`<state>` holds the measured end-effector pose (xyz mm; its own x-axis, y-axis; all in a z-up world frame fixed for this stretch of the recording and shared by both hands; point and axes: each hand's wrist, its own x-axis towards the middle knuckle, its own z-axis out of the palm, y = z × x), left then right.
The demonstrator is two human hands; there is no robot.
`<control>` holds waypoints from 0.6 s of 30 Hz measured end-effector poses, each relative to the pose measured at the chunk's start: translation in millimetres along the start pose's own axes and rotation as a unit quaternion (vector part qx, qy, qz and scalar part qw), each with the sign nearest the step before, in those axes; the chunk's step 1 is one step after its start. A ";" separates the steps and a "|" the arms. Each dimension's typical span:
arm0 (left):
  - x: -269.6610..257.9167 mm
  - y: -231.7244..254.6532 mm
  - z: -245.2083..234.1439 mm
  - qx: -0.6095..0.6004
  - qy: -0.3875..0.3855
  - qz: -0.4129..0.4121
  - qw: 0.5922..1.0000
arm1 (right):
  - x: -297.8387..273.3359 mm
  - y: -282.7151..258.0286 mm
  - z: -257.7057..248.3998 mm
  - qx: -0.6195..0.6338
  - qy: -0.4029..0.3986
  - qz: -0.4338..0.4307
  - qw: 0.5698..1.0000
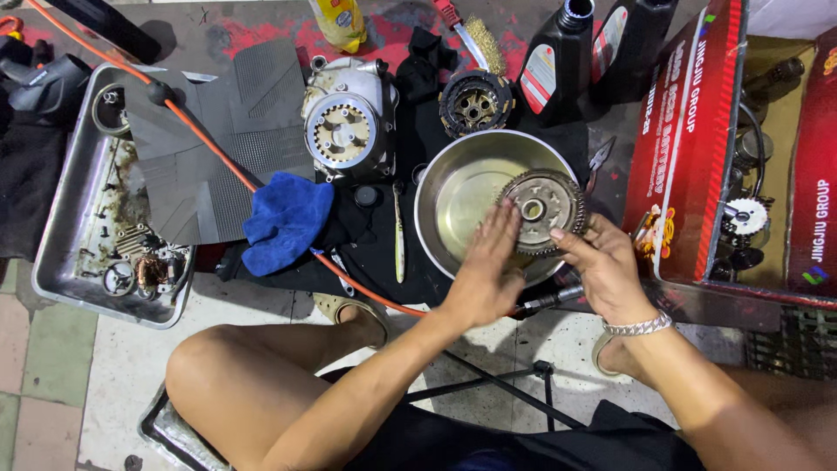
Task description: The person pours oil into a metal bowl and then dips and rubs several mechanical parts, including a clutch assembly and a circular metal plate, in the oil. The person handles each part by hand, turning them over and rubbing surfaces before placing them back into the bowl.
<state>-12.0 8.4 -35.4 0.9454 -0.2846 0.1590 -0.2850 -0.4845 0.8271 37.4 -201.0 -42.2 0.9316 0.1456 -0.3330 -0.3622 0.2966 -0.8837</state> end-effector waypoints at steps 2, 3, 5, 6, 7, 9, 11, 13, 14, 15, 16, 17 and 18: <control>-7.2 8.6 0.0 0.046 -0.033 0.019 0.998 | 2.8 -0.5 -2.4 0.031 0.013 0.022 0.999; -7.9 7.8 -2.9 0.068 -0.036 0.059 0.995 | 3.4 -1.5 -3.6 0.034 0.022 0.036 0.999; -13.1 2.0 -9.3 0.110 -0.044 0.137 0.983 | 1.2 0.1 -4.3 0.038 0.026 0.048 0.998; -13.1 -2.9 -12.0 0.125 -0.055 0.152 0.979 | 0.1 1.1 -4.6 0.039 0.021 0.044 0.998; -10.5 -9.3 -15.6 0.140 -0.066 0.166 0.974 | -1.1 1.8 -5.3 0.040 0.016 0.041 0.998; -6.7 -16.2 -19.3 0.147 -0.057 0.153 0.975 | -2.5 0.9 -8.0 0.058 0.004 0.045 0.997; -1.0 -21.2 -30.0 0.138 -0.018 0.100 0.985 | 2.0 -1.9 -7.5 0.063 -0.012 0.046 0.997; 10.6 -26.8 -40.6 0.126 -0.024 0.071 0.989 | 3.6 -3.6 -9.2 0.051 -0.025 0.052 0.997; 14.8 -28.0 -44.1 0.118 -0.027 0.056 0.991 | 2.8 -3.4 -9.5 0.054 -0.032 0.052 0.997; 14.3 -27.1 -46.0 0.130 -0.024 0.058 0.989 | 1.8 -2.7 -9.3 0.057 -0.039 0.053 0.996; 15.4 -26.4 -47.1 0.142 -0.018 0.061 0.988 | 2.0 -3.6 -9.5 0.058 -0.046 0.052 0.996; 15.4 -25.1 -46.9 0.154 -0.013 0.064 0.986 | 1.7 -5.1 -10.4 0.057 -0.038 0.055 0.996; 13.0 -23.9 -47.7 0.157 -0.004 0.074 0.985 | 1.6 -5.0 -9.1 0.059 -0.029 0.058 0.996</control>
<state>14.7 55.7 -27.4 0.8891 -0.3774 0.2589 -0.4550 -0.6689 0.5878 40.9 -210.8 -41.2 0.8811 0.2393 -0.4079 -0.4717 0.3824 -0.7945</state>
